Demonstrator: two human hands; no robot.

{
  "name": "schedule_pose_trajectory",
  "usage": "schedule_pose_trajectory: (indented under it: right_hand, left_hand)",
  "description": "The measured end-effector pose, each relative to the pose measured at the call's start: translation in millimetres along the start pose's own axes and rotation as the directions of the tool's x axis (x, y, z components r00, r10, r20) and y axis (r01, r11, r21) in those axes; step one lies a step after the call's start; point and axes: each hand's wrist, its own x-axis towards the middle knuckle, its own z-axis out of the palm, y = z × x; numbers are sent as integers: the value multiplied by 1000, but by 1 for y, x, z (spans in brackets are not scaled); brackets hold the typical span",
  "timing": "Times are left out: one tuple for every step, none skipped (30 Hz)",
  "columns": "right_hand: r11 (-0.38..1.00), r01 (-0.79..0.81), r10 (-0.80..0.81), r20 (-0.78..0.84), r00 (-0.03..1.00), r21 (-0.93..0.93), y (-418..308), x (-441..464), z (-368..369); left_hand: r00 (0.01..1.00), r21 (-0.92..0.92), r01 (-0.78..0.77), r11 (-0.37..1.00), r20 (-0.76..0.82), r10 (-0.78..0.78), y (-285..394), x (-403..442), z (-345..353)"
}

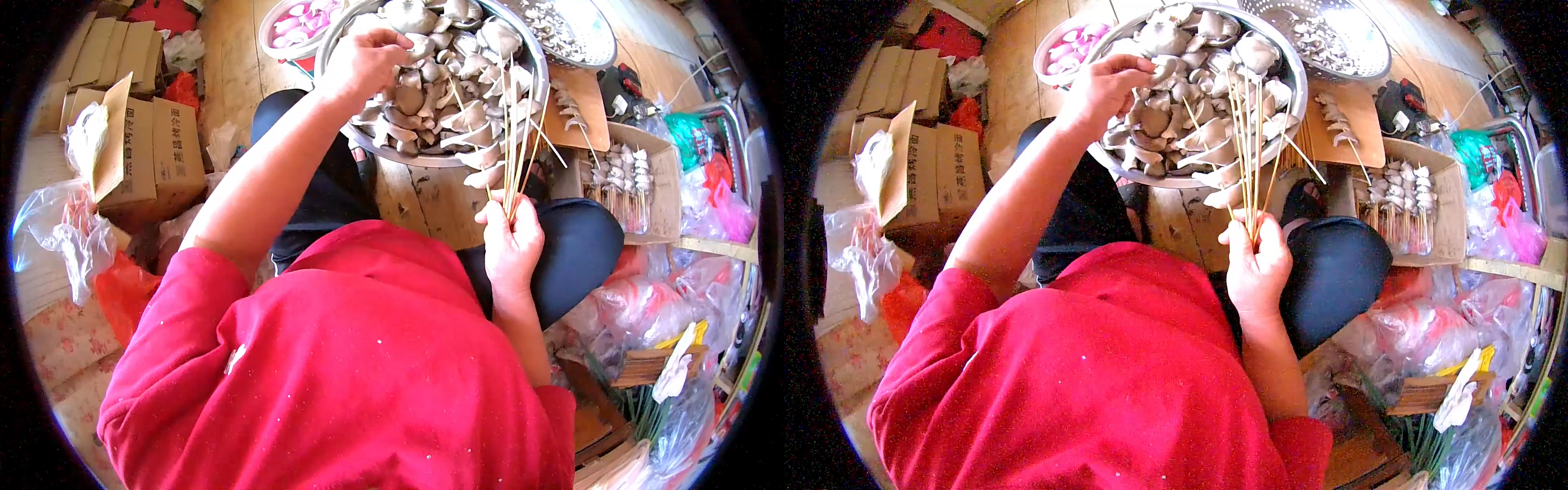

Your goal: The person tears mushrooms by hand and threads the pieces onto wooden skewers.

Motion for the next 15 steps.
schedule_pose_trajectory:
  right_hand:
    - [1000, 11, -11, 8, 1000, -14, 0, 0, 1]
    - [999, 22, -22, 18, 1000, -27, 0, -1, 2]
    - [999, 22, -21, 23, 1000, -27, 1, 0, 3]
    - [999, 38, -37, 34, 999, -36, 2, 0, 4]
    - [997, 55, -53, 43, 998, -46, 2, 0, 5]
    - [997, 54, -52, 44, 998, -48, 2, 0, 5]
    - [995, 71, -67, 53, 996, -74, 2, 0, 5]
    - [991, 89, -83, 63, 994, -99, 1, 0, 4]
    - [991, 90, -84, 67, 994, -100, 1, 0, 4]
    - [987, 103, -95, 70, 993, -123, 1, 0, 5]
    - [983, 114, -105, 73, 992, -145, 0, -1, 5]
    - [983, 114, -104, 73, 992, -147, 1, -1, 5]
    - [985, 99, -89, 72, 993, -139, 1, -1, 4]
    - [988, 84, -75, 72, 995, -131, 1, 0, 3]
    - [988, 83, -74, 72, 995, -132, 1, -1, 3]
  left_hand:
    - [997, -320, 72, 945, 53, -58, 3, -8, 2]
    - [978, -460, 203, 864, 130, -161, 5, -15, 2]
    - [955, -553, 292, 781, 208, -209, 3, -21, 3]
    - [925, -629, 378, 679, 292, -244, 2, -28, 6]
    - [903, -642, 428, 636, 328, -277, 3, -35, 9]
    - [881, -619, 468, 631, 384, -276, 3, -38, 7]
    - [891, -619, 450, 644, 365, -271, 1, -40, 8]
    - [901, -618, 430, 658, 344, -265, 0, -41, 11]
    - [902, -621, 428, 656, 341, -265, 0, -42, 10]
    - [898, -604, 433, 668, 348, -268, 1, -43, 9]
    - [894, -587, 440, 680, 357, -271, 2, -44, 9]
    - [894, -588, 441, 678, 357, -271, 4, -45, 7]
    - [886, -579, 445, 683, 399, -238, 7, -48, 4]
    - [875, -571, 448, 688, 439, -205, 8, -49, 3]
    - [877, -541, 435, 720, 437, -201, 7, -49, 3]
